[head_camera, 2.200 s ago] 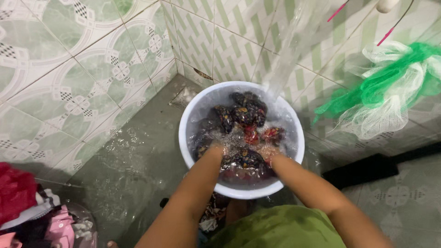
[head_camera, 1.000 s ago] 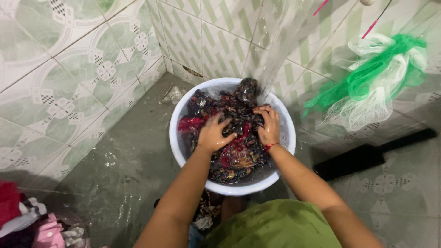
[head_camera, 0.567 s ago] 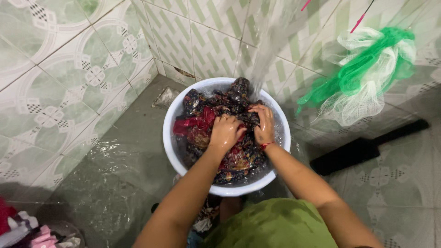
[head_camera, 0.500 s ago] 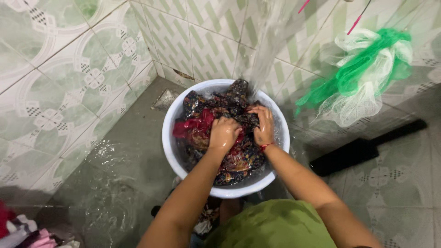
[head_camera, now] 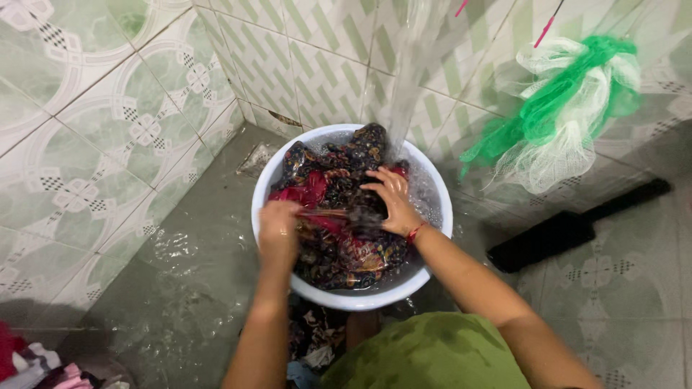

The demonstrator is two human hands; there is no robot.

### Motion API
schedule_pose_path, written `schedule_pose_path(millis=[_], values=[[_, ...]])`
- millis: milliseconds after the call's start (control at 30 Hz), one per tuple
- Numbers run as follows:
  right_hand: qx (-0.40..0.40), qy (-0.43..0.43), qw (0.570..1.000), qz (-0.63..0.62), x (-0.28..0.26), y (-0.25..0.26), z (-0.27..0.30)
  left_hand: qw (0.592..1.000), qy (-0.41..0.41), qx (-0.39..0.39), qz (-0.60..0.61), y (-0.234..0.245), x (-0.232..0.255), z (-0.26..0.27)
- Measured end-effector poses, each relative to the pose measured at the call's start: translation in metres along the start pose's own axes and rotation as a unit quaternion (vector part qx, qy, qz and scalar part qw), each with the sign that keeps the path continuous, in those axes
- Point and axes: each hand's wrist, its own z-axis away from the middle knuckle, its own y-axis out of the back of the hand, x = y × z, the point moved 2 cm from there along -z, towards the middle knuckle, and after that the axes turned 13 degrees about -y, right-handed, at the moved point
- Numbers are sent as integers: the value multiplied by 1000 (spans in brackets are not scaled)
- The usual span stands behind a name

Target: The person washes clothes by hand in a bucket under a running tap, scrubbing and rinsing different pieces of fabric before placing them in a pile.

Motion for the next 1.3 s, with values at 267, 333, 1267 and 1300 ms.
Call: schedule_pose_path(millis=[267,333,1267,1300], values=[[102,-64,991,56,20,-3,3,949,242,182,90,72,-34,-6],[103,-59,991,54,14,0,3,918,231,158,281,63,-27,-7],[-136,91,978,127,-273,39,-19,944,-8,330,-16,482,48,-3],[-130,46,976,169,-267,42,-17,943,24,330,-27,492,42,13]])
